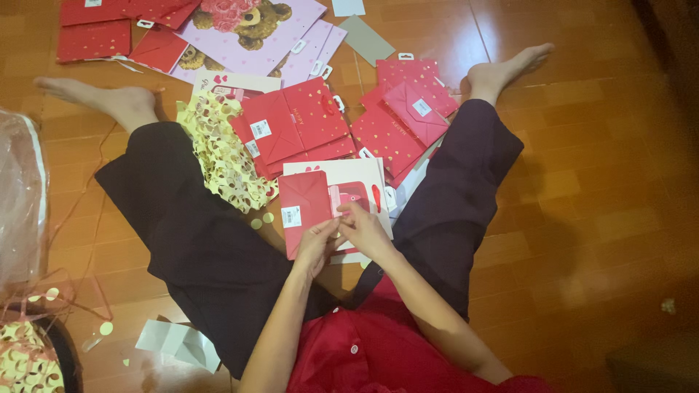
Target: The person sits on the floor and assembles red envelopes by inserting small yellow circular items into them. They handle the envelopes one at a time, occasionally adjusting the stack and picking up items from the floor.
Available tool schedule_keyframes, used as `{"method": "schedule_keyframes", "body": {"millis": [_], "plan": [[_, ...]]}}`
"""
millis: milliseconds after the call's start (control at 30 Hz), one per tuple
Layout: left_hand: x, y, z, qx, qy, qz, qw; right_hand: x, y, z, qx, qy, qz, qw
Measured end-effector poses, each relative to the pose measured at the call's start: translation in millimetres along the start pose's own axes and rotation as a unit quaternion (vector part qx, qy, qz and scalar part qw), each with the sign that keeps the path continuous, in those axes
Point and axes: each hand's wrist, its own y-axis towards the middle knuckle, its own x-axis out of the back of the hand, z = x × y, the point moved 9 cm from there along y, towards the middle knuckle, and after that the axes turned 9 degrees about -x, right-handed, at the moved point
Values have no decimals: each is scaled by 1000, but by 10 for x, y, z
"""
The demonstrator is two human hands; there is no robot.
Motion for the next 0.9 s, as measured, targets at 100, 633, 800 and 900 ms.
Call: {"method": "schedule_keyframes", "body": {"millis": [100, 633, 800, 900], "plan": [[30, 33, -100, -52, 18, 6, 998, -31, -69, 131, 16, -38, 27, 999], [228, 32, -74, -88, 235, -18, 968, -124, -81, 42, 26, -145, -12, 989], [440, 172, 229, -36, 116, -29, 992, -169, -249, 389, 118, -241, -26, 963], [408, 270, 222, -67, 50, 4, 997, -138, -337, 557, 166, -240, -28, 956]]}}
